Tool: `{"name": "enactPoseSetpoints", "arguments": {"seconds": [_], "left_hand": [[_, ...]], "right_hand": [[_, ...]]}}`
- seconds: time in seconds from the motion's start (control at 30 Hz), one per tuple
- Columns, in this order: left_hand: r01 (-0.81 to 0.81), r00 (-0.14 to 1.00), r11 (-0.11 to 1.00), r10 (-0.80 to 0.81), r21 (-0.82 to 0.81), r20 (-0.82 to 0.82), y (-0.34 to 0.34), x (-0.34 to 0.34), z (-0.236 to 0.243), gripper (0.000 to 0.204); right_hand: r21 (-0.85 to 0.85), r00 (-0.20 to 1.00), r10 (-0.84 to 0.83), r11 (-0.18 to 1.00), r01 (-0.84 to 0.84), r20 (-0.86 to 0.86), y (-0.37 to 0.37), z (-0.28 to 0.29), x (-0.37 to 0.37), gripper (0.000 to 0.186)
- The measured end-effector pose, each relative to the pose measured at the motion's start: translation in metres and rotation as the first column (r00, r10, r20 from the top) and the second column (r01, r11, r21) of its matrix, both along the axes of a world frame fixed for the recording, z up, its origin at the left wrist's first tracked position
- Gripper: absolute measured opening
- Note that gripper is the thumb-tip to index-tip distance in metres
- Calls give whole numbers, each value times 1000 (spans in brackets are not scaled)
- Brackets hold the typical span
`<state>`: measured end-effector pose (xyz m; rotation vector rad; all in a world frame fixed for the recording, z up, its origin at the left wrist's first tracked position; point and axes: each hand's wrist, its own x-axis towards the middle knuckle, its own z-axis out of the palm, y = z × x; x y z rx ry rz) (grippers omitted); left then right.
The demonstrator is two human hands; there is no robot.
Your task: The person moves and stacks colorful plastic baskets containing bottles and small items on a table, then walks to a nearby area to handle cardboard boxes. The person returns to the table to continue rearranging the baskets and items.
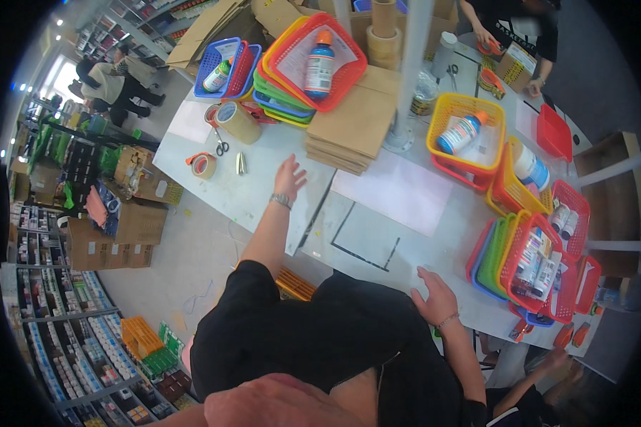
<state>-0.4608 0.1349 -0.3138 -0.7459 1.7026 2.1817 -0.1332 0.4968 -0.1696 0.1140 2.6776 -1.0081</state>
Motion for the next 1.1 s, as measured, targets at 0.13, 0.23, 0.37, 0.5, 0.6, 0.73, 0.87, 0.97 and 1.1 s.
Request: {"name": "enactPoseSetpoints", "arguments": {"seconds": [0.13,0.23,0.37,0.5,0.6,0.73,0.87,0.97,1.1], "left_hand": [[-91,992,995,88,-34,-85,-29,-95,10,112],[-118,934,982,60,-145,-351,-11,-132,41,126],[-175,837,902,-75,-396,-542,31,-156,85,138],[-215,878,813,-82,-541,-472,48,-174,103,139],[-286,865,793,-27,-538,-501,50,-187,104,130],[-463,714,881,307,-96,-629,39,-203,94,97],[-505,706,842,530,192,-470,-4,-215,51,75],[-419,835,906,407,52,-371,-46,-219,-4,64],[-254,948,967,245,20,203,-53,-218,-58,54]], "right_hand": [[43,994,44,998,-40,-100,-60,18,-77,55],[77,995,20,997,-12,-97,-86,32,-123,58],[113,997,9,994,-1,-71,-112,41,-164,61],[122,1000,8,993,-6,-17,-130,35,-180,60],[174,998,16,985,-7,-54,-135,27,-175,63],[176,997,-71,981,77,-39,-131,24,-160,67],[43,983,-182,983,180,36,-126,31,-166,70],[-62,984,-172,983,175,41,-126,40,-203,73],[102,980,122,989,-107,-156,-147,51,-288,75]]}}
